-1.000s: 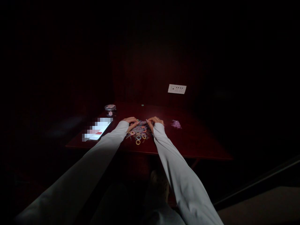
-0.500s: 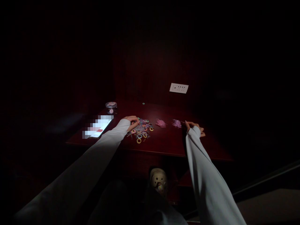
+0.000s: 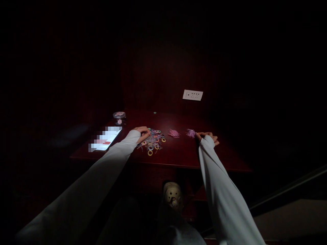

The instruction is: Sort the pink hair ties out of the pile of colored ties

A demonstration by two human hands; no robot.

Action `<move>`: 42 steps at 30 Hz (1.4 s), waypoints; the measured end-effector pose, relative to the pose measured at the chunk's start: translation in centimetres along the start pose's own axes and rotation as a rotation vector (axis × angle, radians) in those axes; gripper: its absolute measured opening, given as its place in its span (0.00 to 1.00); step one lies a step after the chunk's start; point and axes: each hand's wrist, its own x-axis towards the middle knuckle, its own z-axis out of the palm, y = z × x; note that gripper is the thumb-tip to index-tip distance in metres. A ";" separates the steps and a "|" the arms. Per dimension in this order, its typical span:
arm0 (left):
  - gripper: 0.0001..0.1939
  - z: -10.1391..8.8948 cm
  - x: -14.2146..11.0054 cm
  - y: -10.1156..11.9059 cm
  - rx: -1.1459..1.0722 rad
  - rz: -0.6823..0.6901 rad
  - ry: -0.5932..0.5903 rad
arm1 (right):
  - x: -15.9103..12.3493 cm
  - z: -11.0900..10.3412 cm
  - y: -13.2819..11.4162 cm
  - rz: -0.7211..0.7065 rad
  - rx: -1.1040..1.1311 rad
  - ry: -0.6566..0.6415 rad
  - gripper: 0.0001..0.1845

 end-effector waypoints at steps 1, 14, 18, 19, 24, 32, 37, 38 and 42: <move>0.10 0.0 0.0 0.0 0.003 -0.004 -0.002 | 0.0 0.0 -0.1 0.005 0.001 0.001 0.34; 0.09 -0.5 -0.2 0.8 -0.014 -0.010 -0.010 | 0.6 -0.3 -0.7 0.166 0.012 0.040 0.25; 0.09 -0.5 -0.2 0.6 -0.021 -0.002 0.000 | 0.5 0.1 -0.2 0.124 0.072 0.137 0.26; 0.09 -0.5 -0.2 0.6 -0.022 -0.004 0.002 | 0.4 0.2 -0.2 0.086 0.080 0.144 0.28; 0.08 -0.7 -0.2 1.2 0.012 -0.036 -0.013 | -0.2 0.0 -1.2 -0.016 -0.020 -0.041 0.30; 0.08 -1.1 -0.2 1.9 0.045 -0.077 -0.046 | -0.5 0.0 -1.8 -0.019 0.031 0.003 0.32; 0.10 -0.8 -0.1 1.3 0.036 -0.059 -0.034 | 0.1 -0.4 -1.5 -0.046 0.097 0.052 0.34; 0.10 -0.8 -0.1 1.2 0.039 -0.058 -0.028 | 0.1 -0.4 -1.6 -0.078 0.076 0.063 0.34; 0.10 -0.8 0.1 1.2 0.049 -0.068 -0.007 | -0.9 0.2 -2.9 -0.397 -0.010 0.086 0.31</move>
